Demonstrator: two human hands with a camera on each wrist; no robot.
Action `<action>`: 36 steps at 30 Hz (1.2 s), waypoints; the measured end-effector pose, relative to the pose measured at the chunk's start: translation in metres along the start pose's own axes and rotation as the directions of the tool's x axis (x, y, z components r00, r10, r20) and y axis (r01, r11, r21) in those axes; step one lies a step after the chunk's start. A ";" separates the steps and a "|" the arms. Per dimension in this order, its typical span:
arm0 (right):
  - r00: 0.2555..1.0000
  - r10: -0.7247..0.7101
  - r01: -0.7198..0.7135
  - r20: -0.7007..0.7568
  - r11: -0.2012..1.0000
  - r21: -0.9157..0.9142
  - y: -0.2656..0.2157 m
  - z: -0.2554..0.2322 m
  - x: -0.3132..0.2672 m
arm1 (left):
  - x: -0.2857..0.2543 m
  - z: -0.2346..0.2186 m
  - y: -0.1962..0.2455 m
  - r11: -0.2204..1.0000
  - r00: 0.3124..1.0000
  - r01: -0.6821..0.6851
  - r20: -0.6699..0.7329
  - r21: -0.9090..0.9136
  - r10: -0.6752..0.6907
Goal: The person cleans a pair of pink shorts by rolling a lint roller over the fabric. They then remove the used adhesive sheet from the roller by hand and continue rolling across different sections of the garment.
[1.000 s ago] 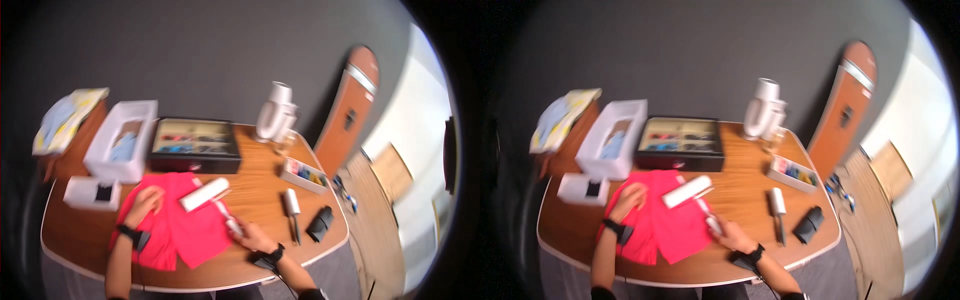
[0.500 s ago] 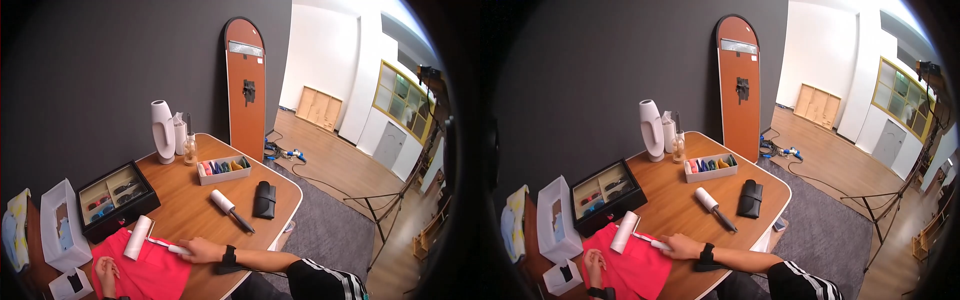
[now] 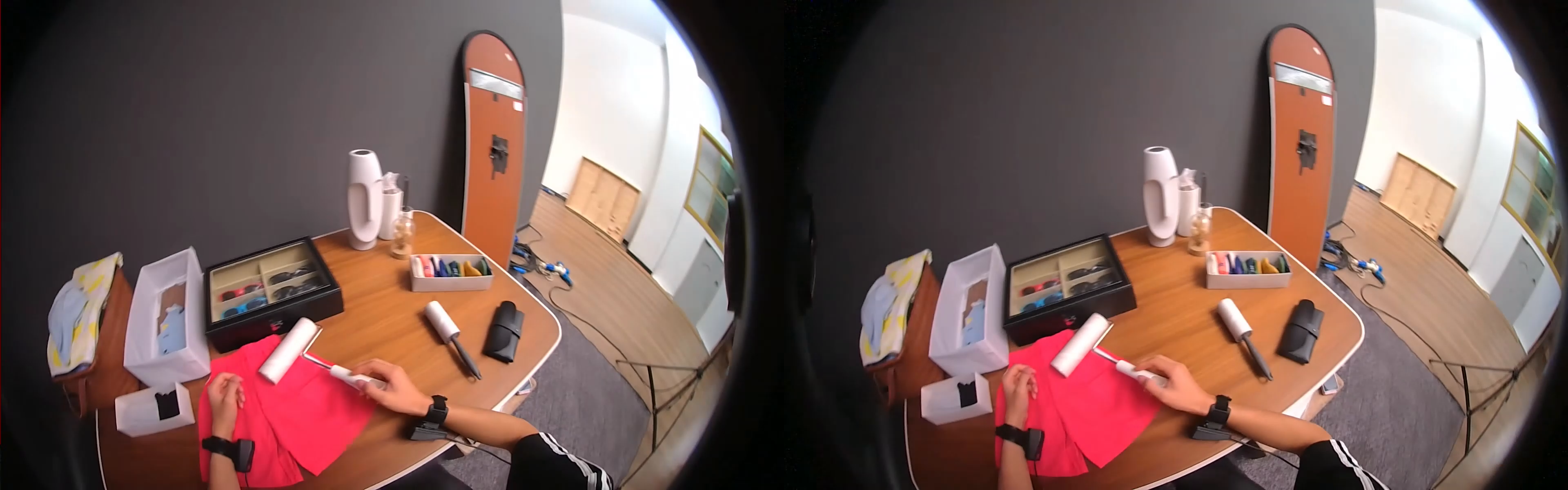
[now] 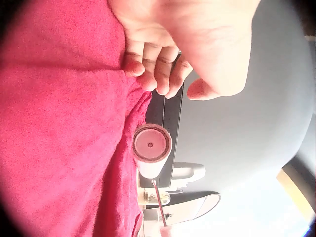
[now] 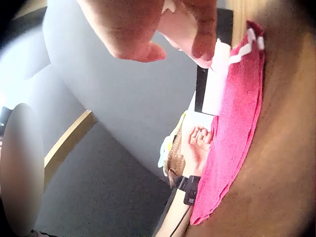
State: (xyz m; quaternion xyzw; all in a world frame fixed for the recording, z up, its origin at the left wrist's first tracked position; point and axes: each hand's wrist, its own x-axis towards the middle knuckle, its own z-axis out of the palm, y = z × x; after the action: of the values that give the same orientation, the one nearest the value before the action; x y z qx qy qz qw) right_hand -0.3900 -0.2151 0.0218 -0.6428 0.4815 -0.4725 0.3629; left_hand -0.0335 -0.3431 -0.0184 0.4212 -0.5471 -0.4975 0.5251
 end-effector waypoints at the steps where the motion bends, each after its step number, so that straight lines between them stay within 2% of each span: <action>1: 0.999 0.030 -0.027 -0.025 0.995 0.096 -0.005 0.003 -0.001 | -0.001 0.002 0.000 1.000 1.000 -0.005 0.030 -0.002 0.005; 2: 0.997 0.067 -0.058 -0.044 0.980 0.189 -0.008 0.005 -0.003 | -0.001 0.003 0.001 1.000 1.000 0.000 -0.002 -0.007 0.000; 3: 0.998 0.065 -0.061 -0.012 0.980 0.188 -0.009 0.005 -0.002 | -0.001 0.003 0.002 1.000 1.000 0.004 0.006 0.004 -0.004; 5: 0.961 -0.241 0.233 -0.140 0.970 -0.067 -0.010 0.006 0.003 | -0.002 0.003 0.003 1.000 1.000 0.002 -0.018 0.018 -0.002; 6: 0.965 -0.199 0.200 -0.173 0.980 -0.008 -0.013 0.008 0.002 | -0.001 0.004 0.003 1.000 1.000 0.017 -0.004 0.017 -0.017; 7: 0.966 -0.211 0.214 -0.146 0.977 0.001 -0.014 0.009 0.001 | -0.001 0.004 0.003 0.999 0.999 0.030 0.010 0.015 -0.030; 8: 0.955 -0.222 0.221 -0.198 0.975 -0.027 -0.014 0.009 0.000 | -0.002 0.003 0.002 1.000 1.000 0.024 -0.020 0.015 -0.023; 9: 0.939 -0.234 0.227 -0.252 0.972 -0.057 -0.013 0.007 -0.002 | -0.001 0.002 0.000 1.000 1.000 0.019 0.009 0.008 -0.019; 10: 0.941 -0.246 0.240 -0.232 0.969 -0.052 -0.012 0.006 -0.004 | 0.000 0.002 0.000 1.000 0.999 0.014 0.041 0.000 -0.014; 12: 0.885 -0.310 0.278 -0.348 0.951 -0.138 -0.007 0.001 -0.010 | -0.001 0.002 -0.001 1.000 0.999 0.010 0.034 -0.005 -0.010; 13: 0.887 -0.316 0.287 -0.336 0.949 -0.133 -0.005 -0.002 -0.013 | -0.002 0.003 0.001 1.000 0.999 0.014 0.051 -0.008 -0.014; 16: 0.816 -0.348 0.355 -0.461 0.932 -0.075 -0.004 -0.006 -0.015 | -0.003 0.003 0.006 1.000 0.999 0.019 0.051 0.005 -0.019; 20: 0.852 -0.289 0.289 -0.435 0.955 -0.068 -0.002 -0.007 -0.013 | -0.004 0.006 0.008 0.999 0.998 0.032 0.058 0.028 -0.034; 22: 0.937 -0.204 0.196 -0.285 0.979 -0.056 -0.006 -0.001 -0.003 | -0.003 0.006 0.005 0.999 0.998 0.029 0.057 0.028 -0.031; 26: 0.960 -0.181 0.171 -0.213 0.983 -0.065 -0.020 0.020 0.004 | -0.002 0.005 0.001 1.000 0.998 0.022 0.061 0.012 -0.022; 28: 0.982 -0.048 0.061 -0.183 0.996 0.062 -0.011 0.023 0.002 | -0.003 0.004 0.001 1.000 0.998 0.011 0.061 0.017 -0.012; 29: 0.983 -0.057 0.068 -0.173 0.996 0.061 -0.011 0.022 0.002 | -0.002 0.005 0.001 1.000 0.998 -0.001 0.065 0.013 0.000; 31: 0.939 -0.250 0.203 -0.235 0.957 -0.206 -0.017 0.019 0.004 | -0.002 0.005 0.000 1.000 0.998 -0.001 0.057 0.004 0.001; 32: 0.940 -0.258 0.213 -0.225 0.955 -0.206 -0.016 0.017 0.002 | -0.002 0.005 -0.001 1.000 0.998 -0.008 0.063 -0.002 0.008; 34: 0.926 -0.187 0.128 -0.329 0.973 -0.193 -0.010 0.015 -0.004 | -0.001 0.005 -0.002 1.000 0.998 -0.024 0.063 -0.007 0.025; 35: 0.925 -0.197 0.139 -0.324 0.971 -0.194 -0.007 0.014 -0.005 | -0.001 0.005 -0.004 1.000 0.998 -0.019 0.067 -0.005 0.019; 36: 0.896 -0.270 0.188 -0.351 0.950 -0.251 -0.004 0.012 -0.006 | -0.001 0.005 -0.005 1.000 0.997 -0.014 0.073 -0.004 0.014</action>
State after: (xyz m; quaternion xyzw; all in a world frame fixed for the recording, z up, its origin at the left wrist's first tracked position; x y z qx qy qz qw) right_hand -0.3776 -0.2083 0.0201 -0.6258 0.5108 -0.5742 0.1335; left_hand -0.0383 -0.3429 -0.0233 0.3980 -0.5680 -0.5098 0.5089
